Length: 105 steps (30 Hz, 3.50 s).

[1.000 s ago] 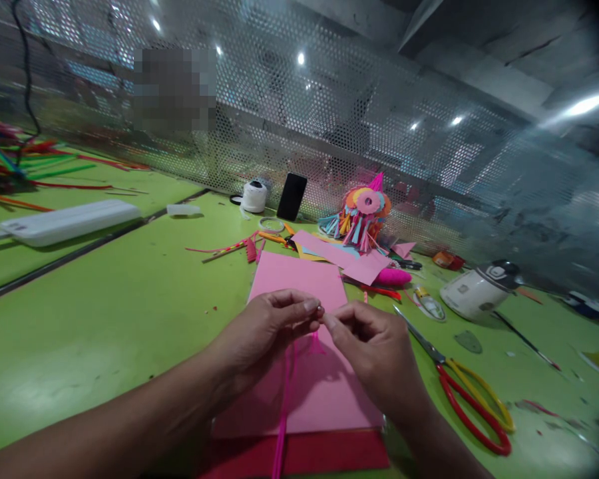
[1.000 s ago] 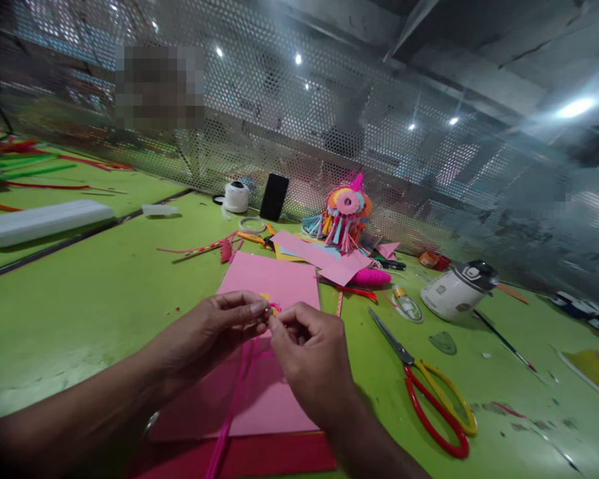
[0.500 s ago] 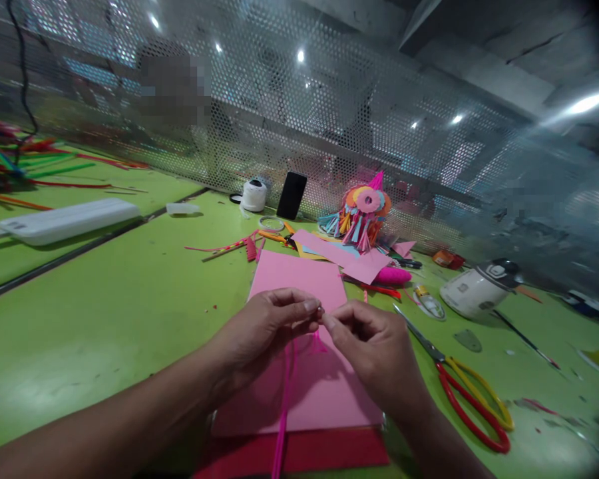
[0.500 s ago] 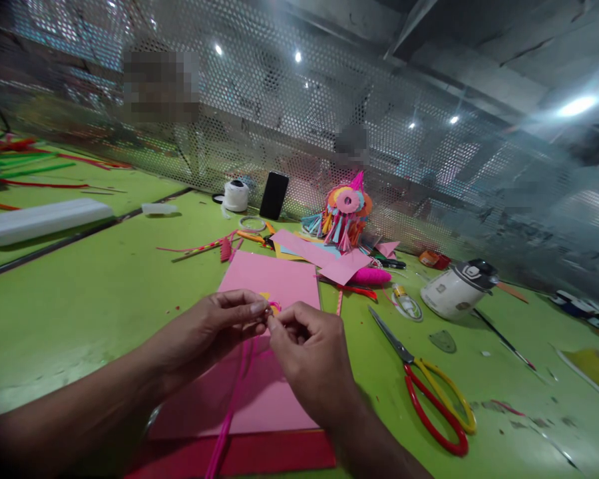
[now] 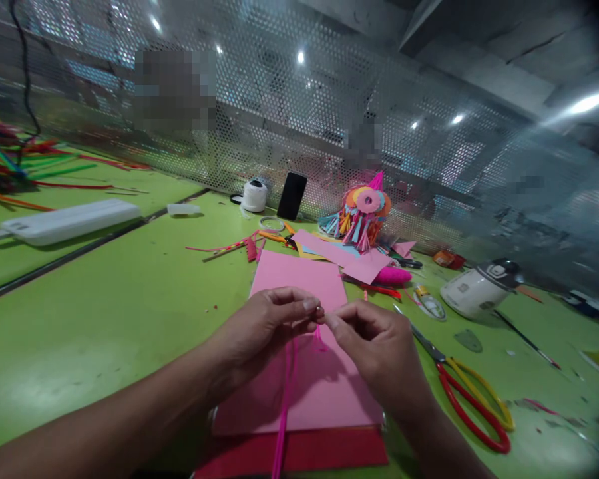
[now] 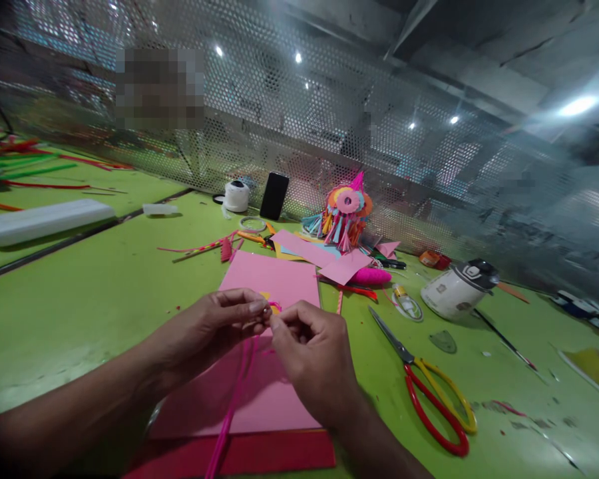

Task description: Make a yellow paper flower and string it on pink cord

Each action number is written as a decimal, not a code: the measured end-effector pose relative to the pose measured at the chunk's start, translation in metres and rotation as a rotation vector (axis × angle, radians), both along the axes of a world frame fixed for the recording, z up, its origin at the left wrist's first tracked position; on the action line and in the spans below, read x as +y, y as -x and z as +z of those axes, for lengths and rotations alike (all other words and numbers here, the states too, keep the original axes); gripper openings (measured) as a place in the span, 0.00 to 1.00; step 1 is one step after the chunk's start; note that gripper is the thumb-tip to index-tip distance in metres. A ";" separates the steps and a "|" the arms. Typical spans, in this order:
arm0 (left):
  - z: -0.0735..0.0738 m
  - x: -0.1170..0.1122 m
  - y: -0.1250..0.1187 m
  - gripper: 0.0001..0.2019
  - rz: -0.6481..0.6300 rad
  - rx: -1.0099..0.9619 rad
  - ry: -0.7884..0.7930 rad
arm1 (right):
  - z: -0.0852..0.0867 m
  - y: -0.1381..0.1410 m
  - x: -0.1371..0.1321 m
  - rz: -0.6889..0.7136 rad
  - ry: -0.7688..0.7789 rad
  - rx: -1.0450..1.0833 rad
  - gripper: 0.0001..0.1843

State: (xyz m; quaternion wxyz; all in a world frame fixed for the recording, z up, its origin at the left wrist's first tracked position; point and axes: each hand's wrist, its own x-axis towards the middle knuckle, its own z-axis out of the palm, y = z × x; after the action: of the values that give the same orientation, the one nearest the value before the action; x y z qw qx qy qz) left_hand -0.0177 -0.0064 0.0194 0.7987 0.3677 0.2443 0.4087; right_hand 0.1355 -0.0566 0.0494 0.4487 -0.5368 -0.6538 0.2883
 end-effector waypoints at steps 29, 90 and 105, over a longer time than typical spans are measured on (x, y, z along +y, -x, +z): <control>0.002 -0.002 0.000 0.03 0.004 0.015 -0.008 | 0.002 0.001 -0.002 0.010 0.018 0.000 0.10; -0.003 -0.002 -0.003 0.05 0.060 0.057 -0.106 | -0.003 0.006 0.004 0.015 -0.038 0.102 0.08; 0.006 -0.007 -0.002 0.04 -0.153 -0.137 -0.016 | 0.012 0.002 -0.008 0.115 0.067 0.206 0.07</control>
State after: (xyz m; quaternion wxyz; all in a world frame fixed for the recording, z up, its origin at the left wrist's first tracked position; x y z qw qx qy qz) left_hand -0.0153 -0.0135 0.0251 0.8396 0.3628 0.1570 0.3726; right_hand 0.1339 -0.0648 0.0617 0.4782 -0.4807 -0.6237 0.3890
